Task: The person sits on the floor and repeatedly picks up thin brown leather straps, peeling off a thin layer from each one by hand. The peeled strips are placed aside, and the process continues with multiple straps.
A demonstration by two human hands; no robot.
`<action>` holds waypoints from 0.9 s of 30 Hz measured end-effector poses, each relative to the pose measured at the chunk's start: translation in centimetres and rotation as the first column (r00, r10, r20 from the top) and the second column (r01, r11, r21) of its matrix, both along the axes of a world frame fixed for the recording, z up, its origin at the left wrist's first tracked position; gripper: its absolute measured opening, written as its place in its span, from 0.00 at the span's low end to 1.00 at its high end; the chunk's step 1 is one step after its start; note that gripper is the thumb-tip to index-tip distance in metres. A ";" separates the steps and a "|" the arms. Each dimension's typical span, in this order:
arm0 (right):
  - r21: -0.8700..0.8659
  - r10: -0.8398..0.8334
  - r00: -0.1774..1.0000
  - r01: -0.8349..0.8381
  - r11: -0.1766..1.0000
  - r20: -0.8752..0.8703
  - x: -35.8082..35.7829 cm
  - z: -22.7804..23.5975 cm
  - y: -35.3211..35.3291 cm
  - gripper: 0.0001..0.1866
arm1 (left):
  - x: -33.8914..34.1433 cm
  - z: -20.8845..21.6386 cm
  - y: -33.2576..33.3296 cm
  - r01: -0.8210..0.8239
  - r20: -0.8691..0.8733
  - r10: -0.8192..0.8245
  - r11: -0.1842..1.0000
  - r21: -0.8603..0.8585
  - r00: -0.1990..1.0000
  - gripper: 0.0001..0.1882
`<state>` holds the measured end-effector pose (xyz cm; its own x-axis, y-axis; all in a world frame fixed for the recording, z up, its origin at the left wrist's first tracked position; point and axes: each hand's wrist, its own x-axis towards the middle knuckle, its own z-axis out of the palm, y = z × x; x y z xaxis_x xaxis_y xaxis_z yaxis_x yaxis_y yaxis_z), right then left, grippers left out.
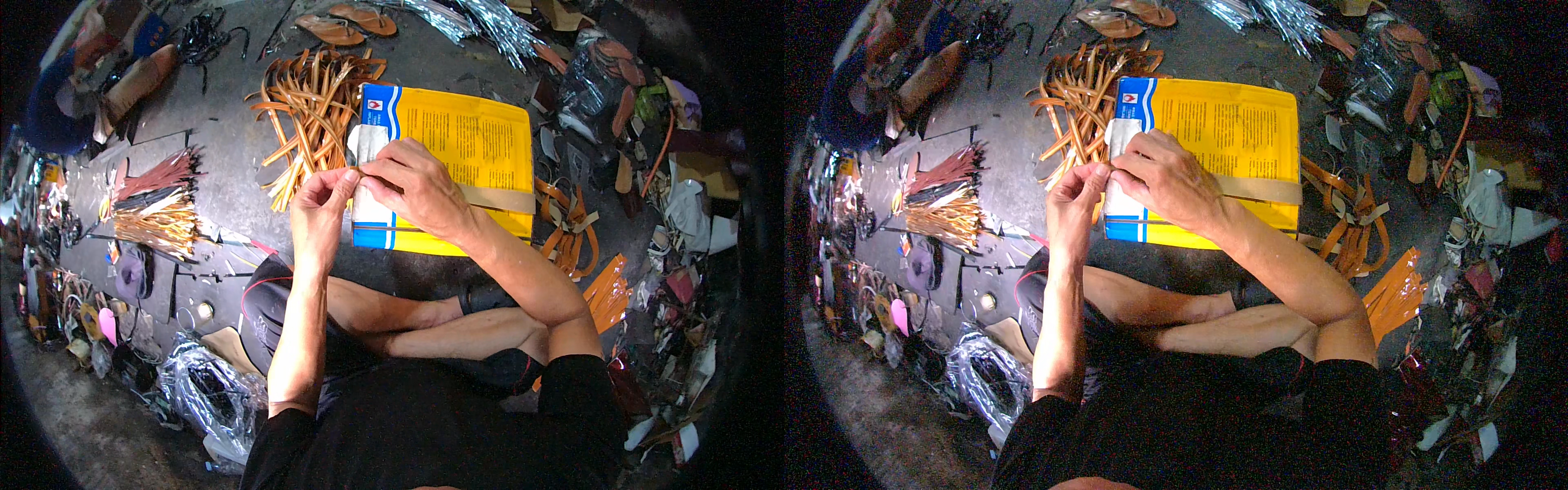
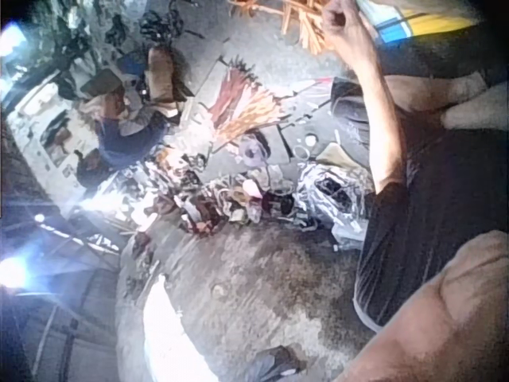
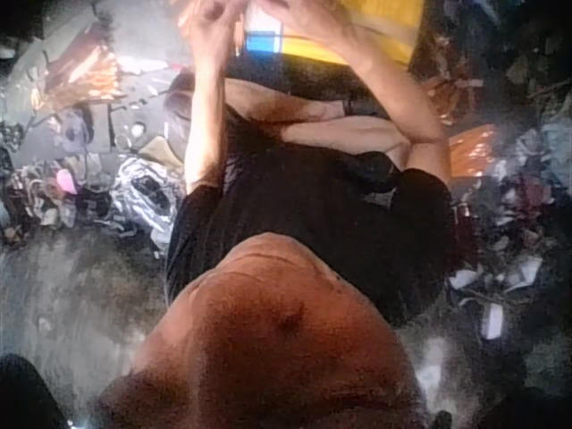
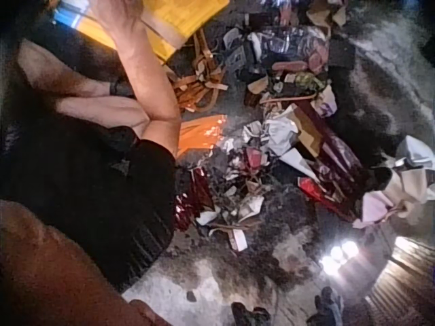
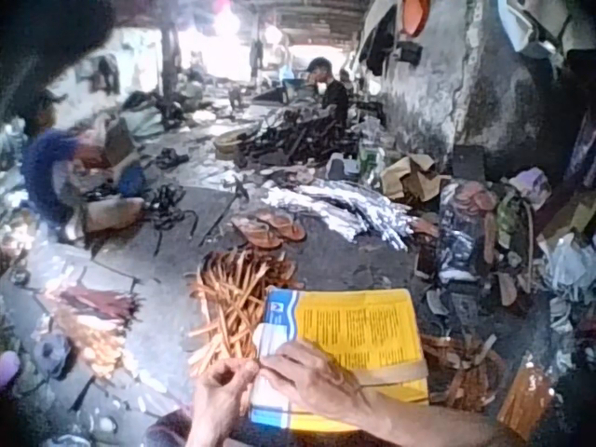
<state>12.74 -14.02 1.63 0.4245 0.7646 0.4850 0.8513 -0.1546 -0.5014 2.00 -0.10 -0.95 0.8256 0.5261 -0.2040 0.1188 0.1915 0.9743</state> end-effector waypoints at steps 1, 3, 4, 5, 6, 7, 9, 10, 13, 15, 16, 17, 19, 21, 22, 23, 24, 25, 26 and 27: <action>-0.007 0.006 1.000 -0.006 1.000 0.007 0.0 0.0 0.0 0.07 | 0.1 -0.3 -0.1 -0.019 0.001 0.019 0.999 0.026 1.000 0.12; 0.003 0.006 1.000 -0.006 1.000 0.020 0.1 0.1 0.1 0.07 | 0.4 -0.9 0.0 -0.035 -0.003 0.035 0.999 -0.042 0.999 0.10; 0.019 0.002 1.000 -0.003 1.000 0.023 0.0 0.1 0.2 0.07 | 0.5 -1.0 0.0 -0.042 -0.005 0.042 0.996 -0.075 0.999 0.10; 0.036 0.000 1.000 -0.001 0.999 0.023 -0.1 0.1 0.3 0.07 | 0.5 -1.2 0.1 -0.042 0.004 0.043 0.980 -0.193 0.999 0.09; 0.044 0.008 1.000 -0.009 0.999 0.028 0.0 -0.1 0.2 0.07 | 0.6 -1.3 0.1 -0.040 0.012 0.046 0.951 -0.308 0.999 0.08; 0.053 0.015 0.999 -0.017 0.998 0.034 0.1 -0.3 0.2 0.07 | 0.6 -1.4 0.2 -0.036 0.021 0.050 0.907 -0.418 0.999 0.08; 0.058 0.025 0.999 -0.027 0.998 0.042 0.3 -0.5 0.1 0.07 | 0.7 -1.6 0.3 -0.026 0.033 0.047 0.877 -0.479 0.998 0.07; 0.055 0.026 0.999 -0.029 0.998 0.043 0.4 -0.5 0.0 0.07 | 0.7 -1.8 0.4 -0.020 0.039 0.046 0.861 -0.508 0.998 0.07; 0.052 0.048 0.998 -0.050 0.997 0.045 0.6 -0.4 -0.1 0.10 | 0.5 -3.6 1.3 -0.010 0.065 0.054 0.843 -0.538 0.996 0.06; 0.053 0.058 0.998 -0.059 0.997 0.031 0.8 -0.5 -0.2 0.11 | 0.6 -3.9 1.6 -0.021 0.048 0.057 0.835 -0.550 0.997 0.06; 0.054 0.062 0.998 -0.063 0.997 0.017 0.8 -0.5 -0.3 0.11 | 0.5 -4.1 1.7 -0.028 0.039 0.060 0.831 -0.556 0.997 0.06; 0.057 0.067 0.998 -0.067 0.996 0.005 0.9 -0.4 -0.3 0.11 | 0.5 -4.3 1.9 -0.045 0.022 0.068 0.836 -0.547 0.997 0.06; 0.066 0.061 0.998 -0.060 0.996 -0.007 0.6 -0.5 -0.2 0.10 | 0.2 -5.8 2.7 -0.041 0.021 0.065 0.818 -0.574 0.998 0.06; 0.065 0.057 0.998 -0.055 0.996 -0.021 0.5 -0.5 0.1 0.09 | 0.2 -5.4 2.7 -0.057 0.043 0.106 0.784 -0.618 0.993 0.08; 0.057 0.056 0.998 -0.054 0.997 -0.031 0.5 -0.4 0.2 0.08 | 0.3 -5.3 2.3 -0.085 0.044 0.172 0.676 -0.732 0.984 0.08; 0.049 0.051 0.998 -0.049 0.998 -0.041 0.6 -0.5 0.1 0.07 | 0.7 -3.8 1.5 -0.101 0.036 0.232 0.552 -0.828 0.972 0.08; 0.055 0.044 0.998 -0.041 0.998 -0.046 0.6 -0.5 0.2 0.07 | 1.0 -2.1 0.8 -0.109 0.018 0.291 0.414 -0.904 0.956 0.09; 0.058 0.032 0.998 -0.029 0.998 -0.050 0.6 -0.5 0.1 0.07 | 0.9 -0.4 0.0 -0.117 0.014 0.262 0.476 -0.872 0.965 0.10; 0.058 0.026 0.998 -0.022 0.998 -0.060 0.4 -0.6 0.1 0.07 | 0.7 -1.0 0.0 -0.111 0.043 0.223 0.631 -0.768 0.974 0.10; 0.063 0.036 0.998 -0.034 0.997 -0.045 0.4 -0.6 0.1 0.07 | 0.5 -1.9 -0.1 -0.097 0.064 0.179 0.764 -0.638 0.982 0.10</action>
<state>13.12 -13.88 1.07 0.4211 0.7486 0.5121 0.8313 -0.0927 -0.5480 2.54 -0.21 -2.82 0.7926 0.4230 -0.4391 -0.0609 0.7715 0.6333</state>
